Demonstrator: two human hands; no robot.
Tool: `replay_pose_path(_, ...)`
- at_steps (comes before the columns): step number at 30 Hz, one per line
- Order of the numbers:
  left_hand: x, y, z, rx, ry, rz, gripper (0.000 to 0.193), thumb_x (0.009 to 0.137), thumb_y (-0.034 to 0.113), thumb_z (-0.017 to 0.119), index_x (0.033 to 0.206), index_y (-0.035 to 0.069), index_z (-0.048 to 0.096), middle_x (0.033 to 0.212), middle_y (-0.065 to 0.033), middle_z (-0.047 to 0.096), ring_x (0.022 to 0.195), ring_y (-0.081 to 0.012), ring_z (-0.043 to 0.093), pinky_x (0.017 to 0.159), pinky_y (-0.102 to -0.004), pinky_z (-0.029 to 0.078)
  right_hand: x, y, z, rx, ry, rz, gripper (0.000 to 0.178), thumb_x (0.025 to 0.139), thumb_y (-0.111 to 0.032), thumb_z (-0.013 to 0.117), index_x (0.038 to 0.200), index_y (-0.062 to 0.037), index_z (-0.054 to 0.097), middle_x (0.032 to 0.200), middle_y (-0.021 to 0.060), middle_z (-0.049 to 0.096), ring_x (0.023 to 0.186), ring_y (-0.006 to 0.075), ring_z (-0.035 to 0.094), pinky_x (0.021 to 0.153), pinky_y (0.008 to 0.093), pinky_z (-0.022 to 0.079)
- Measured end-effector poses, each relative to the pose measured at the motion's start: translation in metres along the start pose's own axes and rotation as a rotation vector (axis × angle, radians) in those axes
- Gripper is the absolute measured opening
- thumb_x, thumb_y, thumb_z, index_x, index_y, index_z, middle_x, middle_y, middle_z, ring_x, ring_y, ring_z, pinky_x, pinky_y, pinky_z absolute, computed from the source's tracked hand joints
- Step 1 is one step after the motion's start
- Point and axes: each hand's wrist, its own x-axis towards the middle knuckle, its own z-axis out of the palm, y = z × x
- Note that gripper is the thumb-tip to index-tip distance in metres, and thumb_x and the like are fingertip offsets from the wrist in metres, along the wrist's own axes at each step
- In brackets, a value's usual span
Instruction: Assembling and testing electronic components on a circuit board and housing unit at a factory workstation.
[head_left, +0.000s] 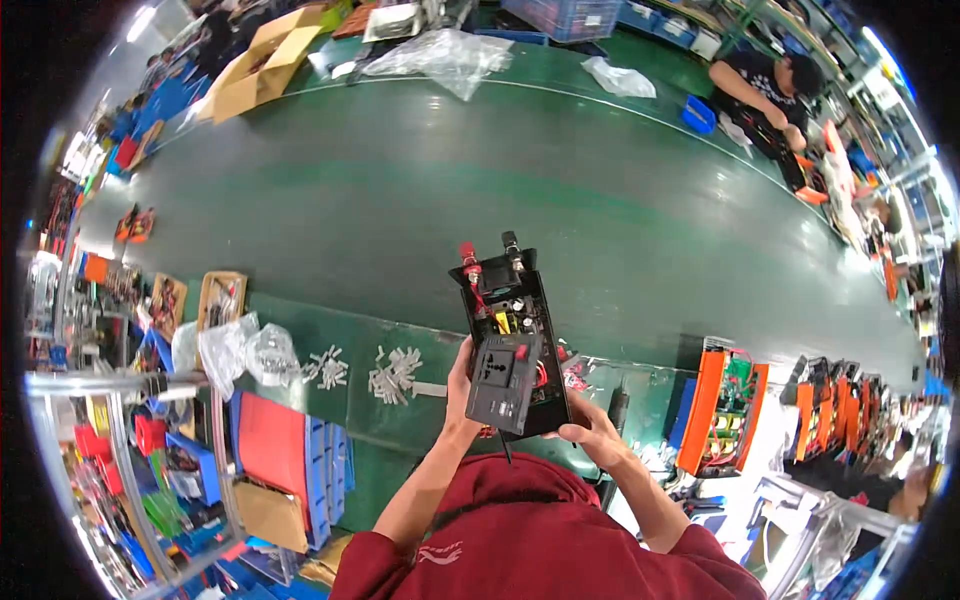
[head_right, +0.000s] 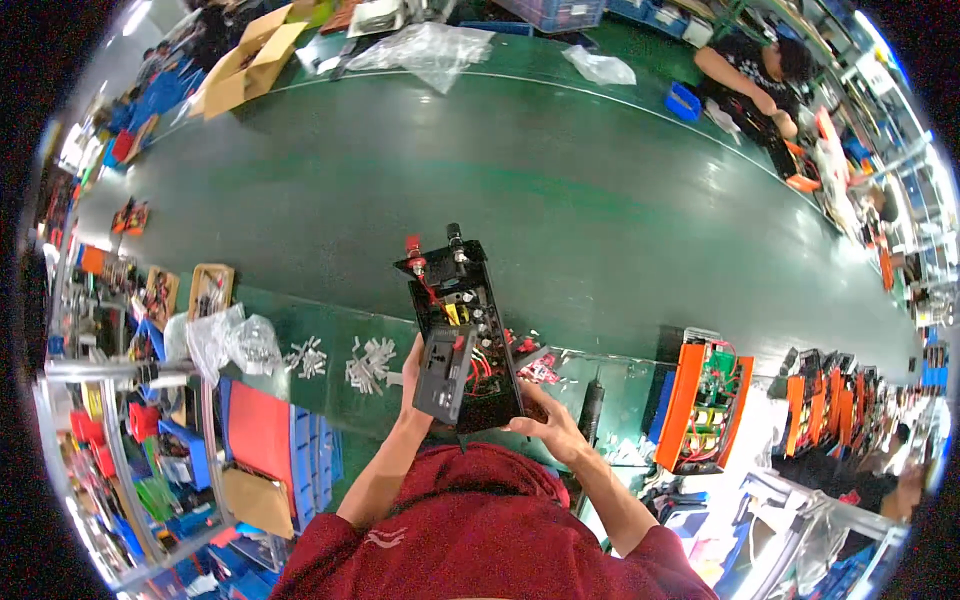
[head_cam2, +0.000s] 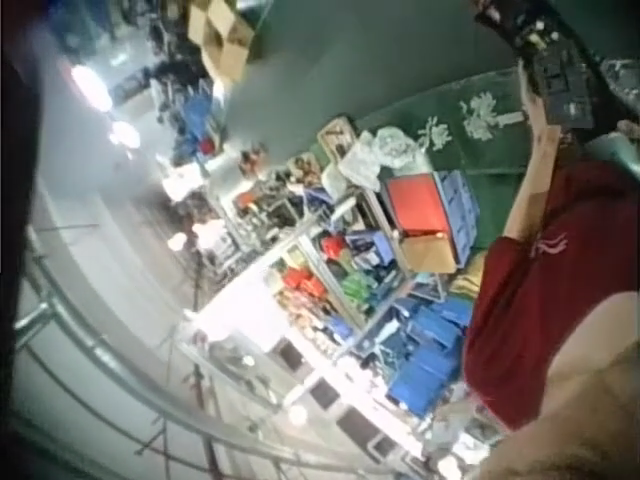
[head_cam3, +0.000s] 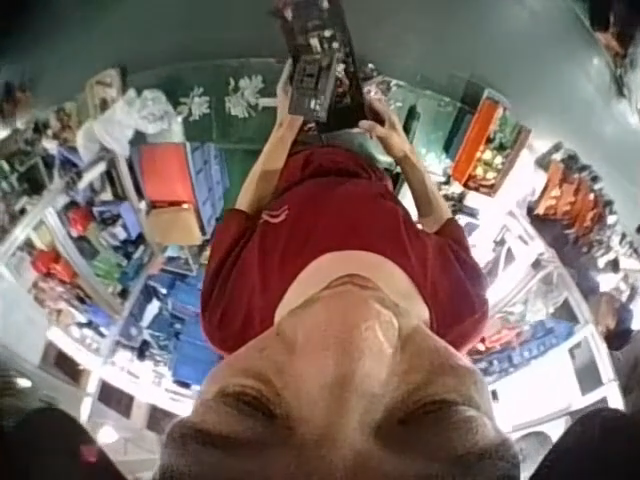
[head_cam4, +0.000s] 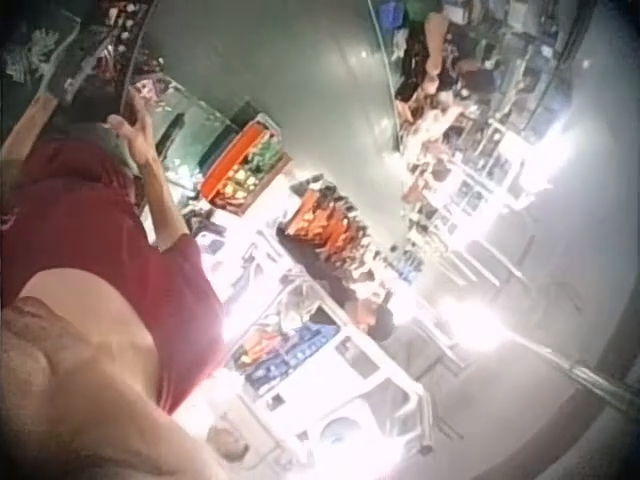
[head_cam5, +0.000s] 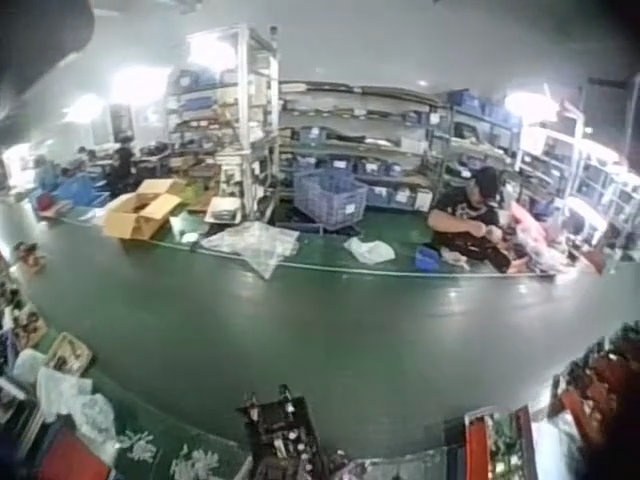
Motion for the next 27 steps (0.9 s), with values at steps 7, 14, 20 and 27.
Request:
replay_pose_path(7,0.02,0.04,0.056,0.451,-0.129,0.192,0.085,0.081,0.01,0.077,0.152,0.003,0.031,0.139,-0.0105,0.052,0.126,-0.0199,0.053,0.109,-0.0351,0.04,0.017,-0.021,-0.007,0.255,-0.018,-0.105,0.089,0.075,-0.025,0.078,0.149,0.0019,0.038,0.142,0.0142,0.052,0.13,0.0247,0.051,0.111,0.0389,0.039)
replay_pose_path(14,0.046,0.043,0.067,0.48,-0.171,0.086,0.085,0.081,0.014,0.077,0.151,-0.001,0.031,0.139,-0.0103,0.051,0.128,-0.0207,0.05,0.111,-0.0351,0.036,0.035,-0.015,-0.032,0.137,0.026,-0.102,0.094,0.074,-0.027,0.079,0.152,-0.0009,0.035,0.15,0.0134,0.045,0.139,0.0257,0.042,0.117,0.0407,0.03)
replay_pose_path(20,0.053,0.031,0.052,0.469,-0.128,0.026,0.074,0.085,0.013,0.07,0.148,-0.004,0.036,0.137,-0.0083,0.053,0.127,-0.0196,0.05,0.11,-0.0328,0.035,0.036,-0.025,-0.029,0.183,0.138,0.085,0.099,0.077,-0.034,0.077,0.154,0.0038,0.028,0.158,0.0171,0.032,0.146,0.0274,0.03,0.121,0.0386,0.021)
replay_pose_path(27,0.064,0.011,0.056,0.579,-0.311,0.036,0.067,0.092,0.038,0.064,0.14,-0.006,0.048,0.133,-0.01,0.057,0.122,-0.0204,0.053,0.106,-0.0333,0.038,0.026,-0.017,-0.041,0.409,0.271,0.0,0.081,0.087,-0.026,0.07,0.154,-0.002,0.031,0.142,0.0081,0.052,0.129,0.0186,0.047,0.108,0.0346,0.036)
